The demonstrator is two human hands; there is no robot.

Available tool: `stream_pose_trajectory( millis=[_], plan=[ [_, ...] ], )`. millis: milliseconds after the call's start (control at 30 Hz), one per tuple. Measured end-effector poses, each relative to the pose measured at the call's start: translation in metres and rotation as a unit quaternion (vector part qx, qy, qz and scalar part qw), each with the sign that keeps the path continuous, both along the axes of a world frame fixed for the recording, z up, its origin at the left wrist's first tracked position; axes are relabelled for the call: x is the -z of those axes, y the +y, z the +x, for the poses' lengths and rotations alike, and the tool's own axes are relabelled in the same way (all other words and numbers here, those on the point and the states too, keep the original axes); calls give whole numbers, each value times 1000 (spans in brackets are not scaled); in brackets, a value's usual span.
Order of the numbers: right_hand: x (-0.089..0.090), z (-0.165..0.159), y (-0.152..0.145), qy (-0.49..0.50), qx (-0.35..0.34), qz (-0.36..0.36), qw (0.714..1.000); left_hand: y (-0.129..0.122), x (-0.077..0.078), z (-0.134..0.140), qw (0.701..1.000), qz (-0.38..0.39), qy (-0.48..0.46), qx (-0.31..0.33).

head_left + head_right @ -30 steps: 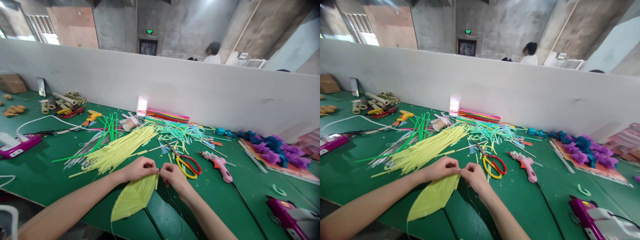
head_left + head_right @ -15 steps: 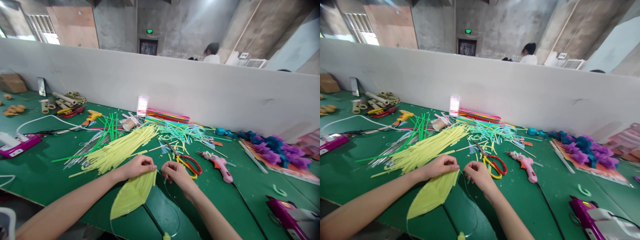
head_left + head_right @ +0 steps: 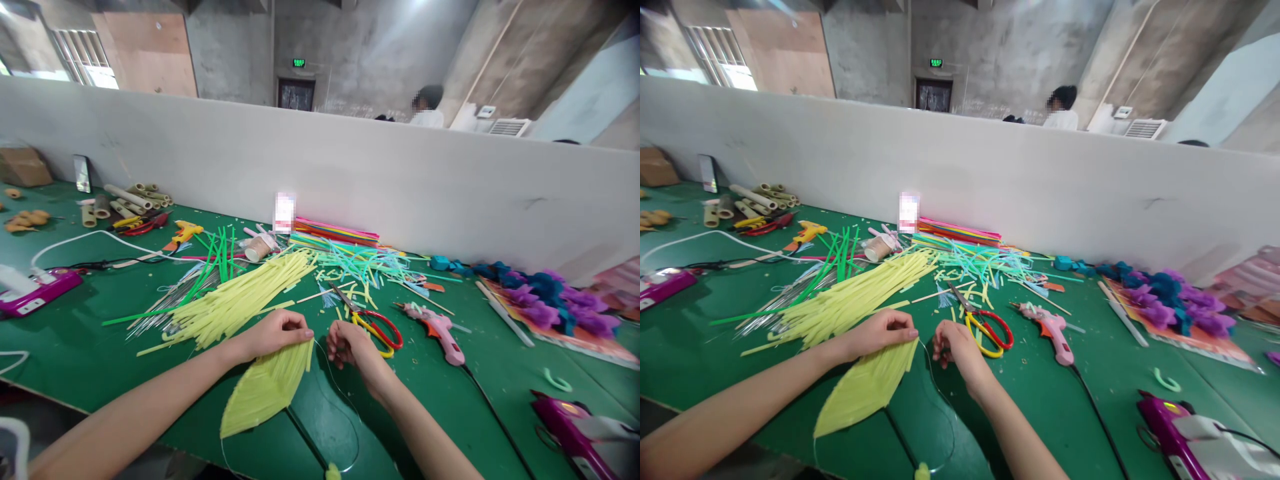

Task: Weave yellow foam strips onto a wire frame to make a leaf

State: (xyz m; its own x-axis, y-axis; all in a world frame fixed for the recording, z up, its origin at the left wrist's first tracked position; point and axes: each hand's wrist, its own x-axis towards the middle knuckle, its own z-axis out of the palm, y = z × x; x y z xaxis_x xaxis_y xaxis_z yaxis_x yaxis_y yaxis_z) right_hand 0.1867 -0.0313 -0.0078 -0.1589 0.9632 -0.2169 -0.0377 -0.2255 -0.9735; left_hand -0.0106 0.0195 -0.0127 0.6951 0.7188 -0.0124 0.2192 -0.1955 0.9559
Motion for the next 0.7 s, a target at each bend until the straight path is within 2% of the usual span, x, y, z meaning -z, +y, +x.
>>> stream_pose_trajectory(
  millis=[67, 200, 367, 500, 700],
  plan=[
    [2, 0, 0, 5, -1, -5, 1000, 0, -2, 0, 1000, 1, -2, -4],
    [7, 0, 2, -76, -25, 15, 997, -2, -10, 0, 1000, 8, -3, -18],
    [7, 0, 4, -91, -59, 139, 984, -6, -17, -1, 999, -9, -12, -31],
    [4, -1, 3, -180, -41, 219, 958, -8, -19, -2, 999, -27, -20, -39],
    [9, 1, 0, -241, -9, 333, 912, -8, -19, -2, 998, -22, -33, -42]
  ],
)
